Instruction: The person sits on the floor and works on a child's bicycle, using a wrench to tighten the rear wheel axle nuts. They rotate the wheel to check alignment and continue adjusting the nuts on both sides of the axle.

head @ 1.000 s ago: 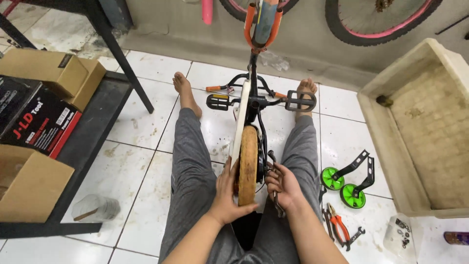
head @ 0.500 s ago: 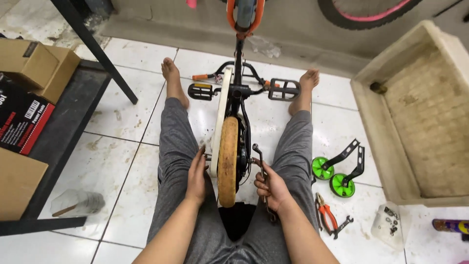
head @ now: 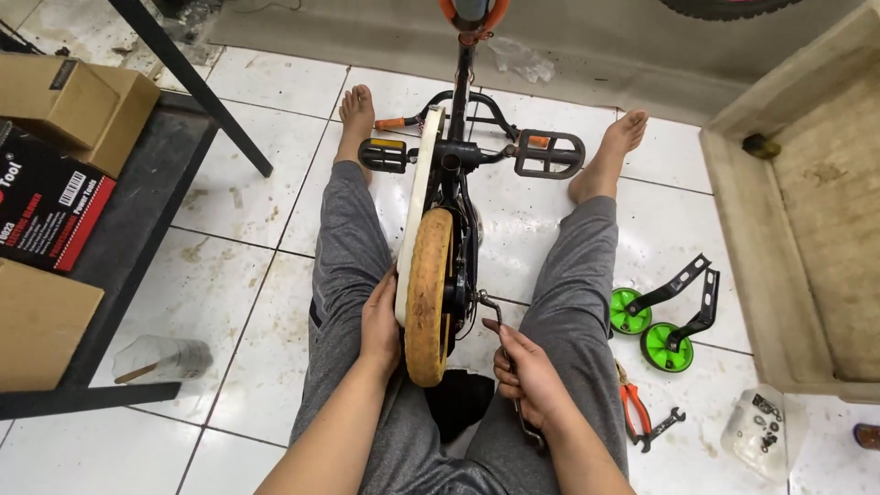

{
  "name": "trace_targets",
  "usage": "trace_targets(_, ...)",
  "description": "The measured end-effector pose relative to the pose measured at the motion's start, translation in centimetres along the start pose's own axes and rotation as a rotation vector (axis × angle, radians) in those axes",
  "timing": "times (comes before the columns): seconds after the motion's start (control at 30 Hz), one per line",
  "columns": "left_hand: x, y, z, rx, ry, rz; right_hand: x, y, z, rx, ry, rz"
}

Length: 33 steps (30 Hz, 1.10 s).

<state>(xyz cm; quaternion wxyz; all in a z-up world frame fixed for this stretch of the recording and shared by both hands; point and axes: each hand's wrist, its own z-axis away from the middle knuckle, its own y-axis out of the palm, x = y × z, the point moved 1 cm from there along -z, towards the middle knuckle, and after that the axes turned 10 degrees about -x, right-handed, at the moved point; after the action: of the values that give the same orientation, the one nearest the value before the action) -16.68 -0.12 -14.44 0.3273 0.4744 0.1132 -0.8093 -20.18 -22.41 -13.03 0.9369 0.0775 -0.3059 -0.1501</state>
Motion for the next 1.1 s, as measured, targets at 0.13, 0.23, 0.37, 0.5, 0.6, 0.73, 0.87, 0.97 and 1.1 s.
trace_targets(0.13,0.3,-0.2,-0.3,0.033,-0.001,0.025,-0.7,0.5,0.1,-0.043,-0.015,0.009)
trace_targets(0.23,0.6,-0.5,-0.9,0.073,0.034,-0.032,-1.0,1.2,0.3,-0.076,0.002,-0.043)
trace_targets(0.37,2.1,-1.4,-2.3,0.112,0.138,-0.088,-1.1,2.3,1.5,-0.068,-0.003,-0.031)
trace_targets(0.5,2.3,-1.6,-2.6,0.13,0.17,-0.089,-1.0,2.5,1.8,-0.121,-0.099,0.142)
trace_targets(0.6,2.8,-1.7,-3.1,0.142,0.188,-0.049,-0.6,2.3,1.4,-0.143,-0.174,0.277)
trace_targets(0.73,2.4,-1.8,-2.8,0.137,0.2,-0.105,0.0,1.7,1.3,-0.065,-0.135,0.183)
trace_targets(0.87,2.6,-1.9,-3.1,0.159,0.221,-0.095,-0.1,1.4,1.1,-0.031,-0.119,0.196)
trace_targets(0.97,2.7,-1.8,-3.2,0.158,0.226,-0.093,0.1,2.2,1.6,-0.051,-0.123,0.26)
trace_targets(1.1,2.6,-1.8,-2.9,0.154,0.228,-0.132,0.7,3.1,2.6,-0.08,-0.089,0.305)
